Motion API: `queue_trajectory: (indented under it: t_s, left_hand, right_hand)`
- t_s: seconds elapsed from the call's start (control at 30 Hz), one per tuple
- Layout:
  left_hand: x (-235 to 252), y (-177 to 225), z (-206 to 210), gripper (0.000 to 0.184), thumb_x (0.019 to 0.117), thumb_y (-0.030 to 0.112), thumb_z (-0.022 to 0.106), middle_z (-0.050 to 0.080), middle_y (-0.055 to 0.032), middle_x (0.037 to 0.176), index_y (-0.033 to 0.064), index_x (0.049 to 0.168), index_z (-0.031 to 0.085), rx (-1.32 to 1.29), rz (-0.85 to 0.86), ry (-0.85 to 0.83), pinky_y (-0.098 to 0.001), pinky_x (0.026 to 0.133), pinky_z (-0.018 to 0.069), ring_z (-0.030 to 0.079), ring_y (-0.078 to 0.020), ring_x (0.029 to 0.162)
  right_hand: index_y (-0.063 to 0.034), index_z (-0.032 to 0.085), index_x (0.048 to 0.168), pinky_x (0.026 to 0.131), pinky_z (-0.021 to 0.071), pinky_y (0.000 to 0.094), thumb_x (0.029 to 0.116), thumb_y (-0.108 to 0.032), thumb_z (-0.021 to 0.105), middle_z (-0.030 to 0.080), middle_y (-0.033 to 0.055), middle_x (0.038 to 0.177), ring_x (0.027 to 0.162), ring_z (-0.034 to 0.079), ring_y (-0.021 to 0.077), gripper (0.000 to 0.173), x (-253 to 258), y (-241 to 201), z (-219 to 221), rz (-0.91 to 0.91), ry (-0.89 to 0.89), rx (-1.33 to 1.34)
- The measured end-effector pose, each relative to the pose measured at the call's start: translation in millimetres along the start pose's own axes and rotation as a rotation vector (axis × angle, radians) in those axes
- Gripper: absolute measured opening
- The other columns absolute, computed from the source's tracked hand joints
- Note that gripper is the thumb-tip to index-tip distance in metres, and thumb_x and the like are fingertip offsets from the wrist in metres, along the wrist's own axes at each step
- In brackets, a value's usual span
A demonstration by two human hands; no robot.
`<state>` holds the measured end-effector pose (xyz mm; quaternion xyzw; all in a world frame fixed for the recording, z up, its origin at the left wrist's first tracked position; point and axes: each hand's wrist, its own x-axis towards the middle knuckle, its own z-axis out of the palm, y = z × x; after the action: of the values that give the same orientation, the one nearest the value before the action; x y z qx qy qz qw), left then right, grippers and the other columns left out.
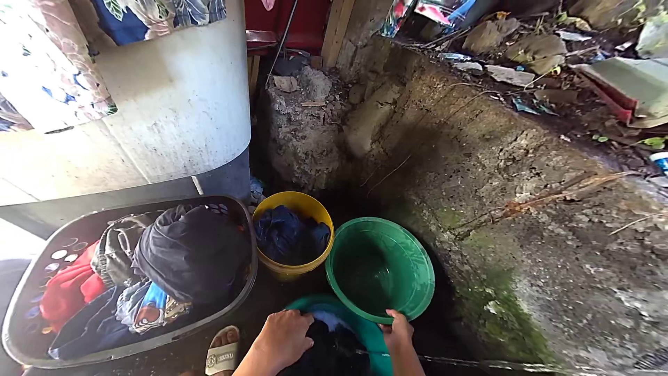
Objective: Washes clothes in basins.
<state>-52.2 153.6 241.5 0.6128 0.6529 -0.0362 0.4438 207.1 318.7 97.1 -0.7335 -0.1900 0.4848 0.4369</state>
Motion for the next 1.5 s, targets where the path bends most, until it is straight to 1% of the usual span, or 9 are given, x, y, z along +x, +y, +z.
queue_trajectory:
  t_s: [0.2, 0.43, 0.77, 0.9, 1.03, 1.13, 1.3, 1.4, 1.5]
  left_hand:
    - [-10.4, -6.0, 1.0, 0.047, 0.1069, 0.035, 0.055, 0.060, -0.0195, 0.140, 0.0150, 0.149, 0.053, -0.014, 0.007, 0.016, -0.0587, 0.105, 0.0472, 0.058, -0.0382, 0.130]
    - [-7.5, -9.9, -0.2, 0.047, 0.1067, 0.035, 0.055, 0.061, -0.0191, 0.140, 0.0148, 0.149, 0.054, -0.011, -0.008, 0.007, -0.0594, 0.105, 0.0472, 0.058, -0.0381, 0.130]
    - [-9.3, -5.8, 1.4, 0.047, 0.1068, 0.035, 0.055, 0.060, -0.0188, 0.142, 0.0147, 0.149, 0.054, -0.019, 0.043, 0.035, -0.0585, 0.107, 0.0454, 0.057, -0.0371, 0.132]
    - [-12.9, -12.0, 1.0, 0.047, 0.1065, 0.035, 0.055, 0.060, -0.0187, 0.141, 0.0148, 0.148, 0.054, -0.002, 0.018, 0.048, -0.0594, 0.107, 0.0459, 0.057, -0.0375, 0.132]
    - [-6.6, -9.2, 6.8, 0.047, 0.1064, 0.036, 0.056, 0.060, -0.0192, 0.142, 0.0141, 0.148, 0.054, 0.034, 0.030, 0.030, -0.0598, 0.108, 0.0447, 0.056, -0.0379, 0.133]
    - [-3.3, -7.7, 10.1, 0.058, 0.1043, 0.039, 0.059, 0.063, -0.0229, 0.135, 0.0091, 0.152, 0.047, -0.040, -0.079, 0.116, -0.0617, 0.106, 0.0467, 0.060, -0.0413, 0.128]
    - [9.1, -13.6, 22.7, 0.090, 0.1019, 0.051, 0.059, 0.064, -0.0276, 0.131, 0.0050, 0.164, 0.013, -0.359, -0.131, 0.364, -0.0586, 0.107, 0.0474, 0.064, -0.0428, 0.123]
    - [2.4, -9.3, 36.0, 0.067, 0.1063, 0.036, 0.057, 0.063, -0.0271, 0.133, 0.0040, 0.158, 0.031, -0.639, 0.058, 0.402, -0.0561, 0.097, 0.0551, 0.068, -0.0391, 0.114]
    - [-32.7, 1.8, 40.0, 0.034, 0.1069, 0.017, 0.055, 0.068, -0.0206, 0.110, -0.0048, 0.132, 0.051, -0.915, 0.205, 0.514, -0.0443, 0.079, 0.0625, 0.074, -0.0277, 0.091]
  right_hand:
    - [0.0013, 0.042, 0.142, 0.083, 0.0514, 0.0472, 0.0975, -0.002, 0.053, 0.051, 0.0246, 0.132, 0.105, 0.056, 0.0311, 0.046, -20.4, -0.9, 1.8, 0.008, 0.030, 0.121]
    - [0.0014, 0.043, 0.142, 0.078, 0.0533, 0.0466, 0.0955, -0.001, 0.056, 0.052, 0.0248, 0.128, 0.100, 0.058, 0.0312, 0.049, -31.0, -37.8, -5.7, -0.009, 0.056, -0.035]
    - [0.0033, 0.040, 0.144, 0.086, 0.0499, 0.0467, 0.0991, -0.003, 0.053, 0.049, 0.0259, 0.136, 0.108, 0.055, 0.0315, 0.047, -21.2, 15.9, -55.9, -0.007, 0.015, 0.050]
    - [0.0012, 0.042, 0.135, 0.073, 0.0521, 0.0324, 0.0991, -0.002, 0.048, 0.051, 0.0136, 0.111, 0.088, 0.056, 0.0164, 0.036, -34.5, 33.0, -95.1, -0.024, -0.056, 0.156]
    - [0.0032, 0.050, 0.125, 0.061, 0.0524, 0.0316, 0.0944, 0.003, 0.056, 0.056, 0.0141, 0.099, 0.074, 0.059, 0.0167, 0.031, -55.9, 20.7, -102.2, -0.094, -0.034, 0.053]
    - [0.0057, 0.056, 0.120, 0.063, 0.0540, 0.0349, 0.0912, 0.005, 0.059, 0.061, 0.0167, 0.098, 0.078, 0.062, 0.0188, 0.029, -74.0, 6.2, -102.0, -0.211, -0.030, -0.033]
    - [0.0085, 0.059, 0.115, 0.074, 0.0562, 0.0324, 0.0897, 0.008, 0.060, 0.064, 0.0158, 0.100, 0.083, 0.064, 0.0157, 0.025, -111.5, -28.3, -121.3, -0.321, -0.082, -0.043]
    - [0.0060, 0.060, 0.111, 0.069, 0.0575, 0.0309, 0.0896, 0.006, 0.060, 0.065, 0.0129, 0.093, 0.078, 0.066, 0.0145, 0.021, -134.4, -48.3, -126.4, -0.354, -0.139, -0.011]
    - [0.0054, 0.062, 0.106, 0.068, 0.0571, 0.0297, 0.0891, 0.005, 0.061, 0.065, 0.0098, 0.089, 0.076, 0.066, 0.0120, 0.017, -166.2, -83.1, -130.2, -0.451, -0.209, -0.058]
